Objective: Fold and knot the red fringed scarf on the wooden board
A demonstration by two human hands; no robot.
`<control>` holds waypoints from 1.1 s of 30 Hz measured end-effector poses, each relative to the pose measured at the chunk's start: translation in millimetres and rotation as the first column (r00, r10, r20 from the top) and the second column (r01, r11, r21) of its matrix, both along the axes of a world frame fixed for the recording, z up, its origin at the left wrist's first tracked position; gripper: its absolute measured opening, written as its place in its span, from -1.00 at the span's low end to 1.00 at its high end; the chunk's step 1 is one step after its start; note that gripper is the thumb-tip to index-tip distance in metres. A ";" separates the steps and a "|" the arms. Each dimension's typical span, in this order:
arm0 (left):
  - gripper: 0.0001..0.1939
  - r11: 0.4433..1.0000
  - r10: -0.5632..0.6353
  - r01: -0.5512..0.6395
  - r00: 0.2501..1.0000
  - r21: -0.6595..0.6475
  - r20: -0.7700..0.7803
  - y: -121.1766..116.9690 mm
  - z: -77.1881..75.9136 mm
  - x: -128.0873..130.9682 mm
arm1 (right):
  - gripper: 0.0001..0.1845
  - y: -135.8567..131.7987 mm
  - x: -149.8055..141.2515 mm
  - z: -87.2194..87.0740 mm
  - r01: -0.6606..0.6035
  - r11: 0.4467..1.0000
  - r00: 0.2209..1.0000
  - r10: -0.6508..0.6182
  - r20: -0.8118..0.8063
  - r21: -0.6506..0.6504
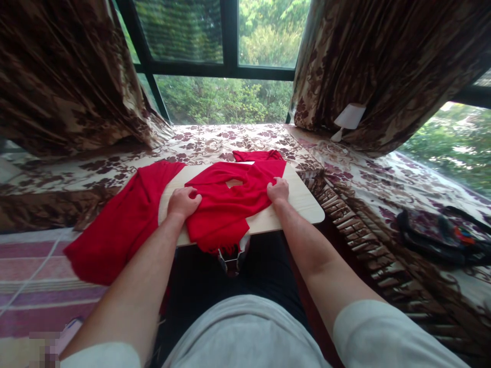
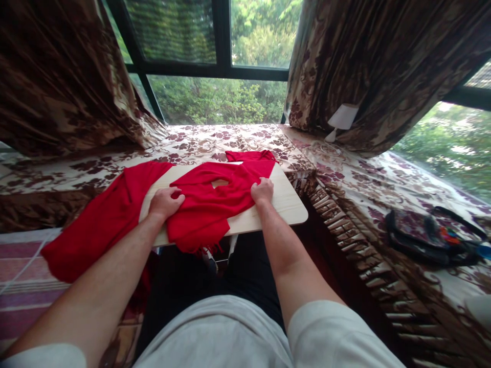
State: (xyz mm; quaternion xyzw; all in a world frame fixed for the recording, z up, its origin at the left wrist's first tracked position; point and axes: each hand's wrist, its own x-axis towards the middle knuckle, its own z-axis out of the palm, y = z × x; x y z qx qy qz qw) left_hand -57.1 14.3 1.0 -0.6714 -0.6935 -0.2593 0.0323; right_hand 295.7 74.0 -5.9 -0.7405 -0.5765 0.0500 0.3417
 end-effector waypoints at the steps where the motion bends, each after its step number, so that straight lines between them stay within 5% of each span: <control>1: -0.65 1.000 0.000 0.000 1.000 0.002 0.002 0.4 -0.2 -0.1 | -0.52 -0.7 -0.3 0.7 -0.001 1.000 1.000 0.001 0.005 -0.001; 7: -0.64 1.000 0.010 -0.010 1.000 -0.007 0.020 0.3 0.1 -0.9 | -0.46 -10.9 -4.0 6.2 0.259 0.966 0.965 -0.259 -0.025 0.001; 25: -0.63 0.998 0.012 -0.007 0.995 -0.059 0.095 -2.0 5.1 1.4 | -0.61 -2.2 3.9 -6.4 0.050 0.995 0.995 -0.042 0.087 -0.089; 30: -0.61 0.998 0.010 -0.006 0.998 -0.060 0.066 2.0 0.3 -2.5 | -0.52 0.1 8.0 2.4 0.015 0.998 0.985 -0.003 -0.172 0.064; 33: -0.60 0.999 0.002 0.002 0.998 -0.052 0.060 4.5 -3.2 -4.5 | -0.51 0.0 11.3 15.6 0.080 0.987 0.886 -0.005 -0.464 0.142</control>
